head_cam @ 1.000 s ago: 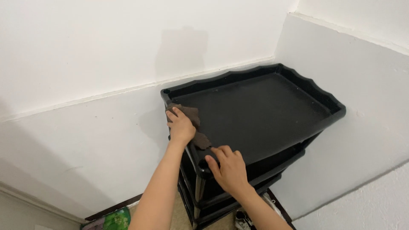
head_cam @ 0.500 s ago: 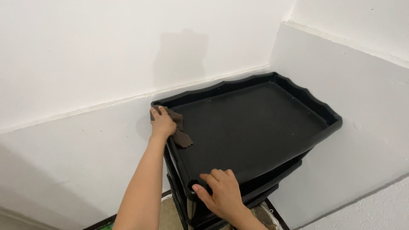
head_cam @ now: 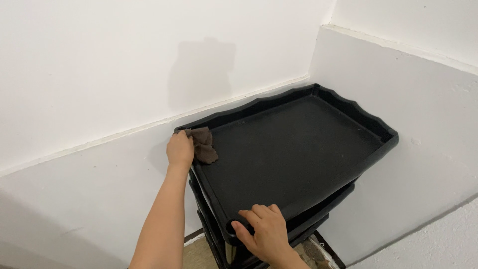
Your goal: Cleaning a multi-tier plastic shoe rack using a cloth.
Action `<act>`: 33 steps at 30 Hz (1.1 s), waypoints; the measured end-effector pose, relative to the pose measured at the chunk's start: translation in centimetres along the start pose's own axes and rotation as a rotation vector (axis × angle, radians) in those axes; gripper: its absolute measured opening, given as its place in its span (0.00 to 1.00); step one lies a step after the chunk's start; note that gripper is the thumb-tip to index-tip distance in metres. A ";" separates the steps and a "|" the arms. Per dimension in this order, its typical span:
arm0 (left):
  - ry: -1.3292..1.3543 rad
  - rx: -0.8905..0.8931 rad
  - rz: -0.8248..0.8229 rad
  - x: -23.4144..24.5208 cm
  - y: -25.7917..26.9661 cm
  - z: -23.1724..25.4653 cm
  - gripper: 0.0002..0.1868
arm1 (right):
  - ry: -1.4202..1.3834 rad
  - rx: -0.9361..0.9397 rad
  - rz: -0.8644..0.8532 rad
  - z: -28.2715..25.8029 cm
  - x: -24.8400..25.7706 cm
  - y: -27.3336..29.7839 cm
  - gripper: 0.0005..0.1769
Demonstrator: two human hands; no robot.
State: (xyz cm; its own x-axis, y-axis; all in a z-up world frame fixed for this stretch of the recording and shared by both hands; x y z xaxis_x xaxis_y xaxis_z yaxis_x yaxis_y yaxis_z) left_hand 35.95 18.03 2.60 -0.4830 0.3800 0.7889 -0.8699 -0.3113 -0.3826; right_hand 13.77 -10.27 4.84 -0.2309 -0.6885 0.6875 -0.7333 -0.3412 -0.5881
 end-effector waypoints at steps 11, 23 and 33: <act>-0.070 -0.133 0.139 6.9 3.5 6.2 0.14 | 0.008 -0.265 -0.290 1.2 -0.6 -2.8 0.25; 0.139 -0.254 0.258 7.2 10.1 14.0 0.16 | -1.005 -0.782 -0.423 8.0 -2.7 -7.3 0.45; 0.241 -0.273 0.182 5.2 15.5 19.3 0.17 | -1.467 -1.005 -0.368 11.0 -3.1 -9.8 0.31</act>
State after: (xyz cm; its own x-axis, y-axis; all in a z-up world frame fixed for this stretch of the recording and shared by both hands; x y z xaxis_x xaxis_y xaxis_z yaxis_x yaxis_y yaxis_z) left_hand 21.90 -1.63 10.08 -0.6127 0.5434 0.5738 -0.7472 -0.1619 -0.6445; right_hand 28.74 -11.79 3.80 0.2952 -0.8082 -0.5096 -0.8036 -0.4985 0.3251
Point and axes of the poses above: each hand's wrist, its own y-axis away from the middle knuckle, its own x-axis out of the back of the hand, z = x × y, the point moved 8 cm from there along -y, towards the middle knuckle, and after that the axes turned 5 degrees about -x, right-handed, at the moved point
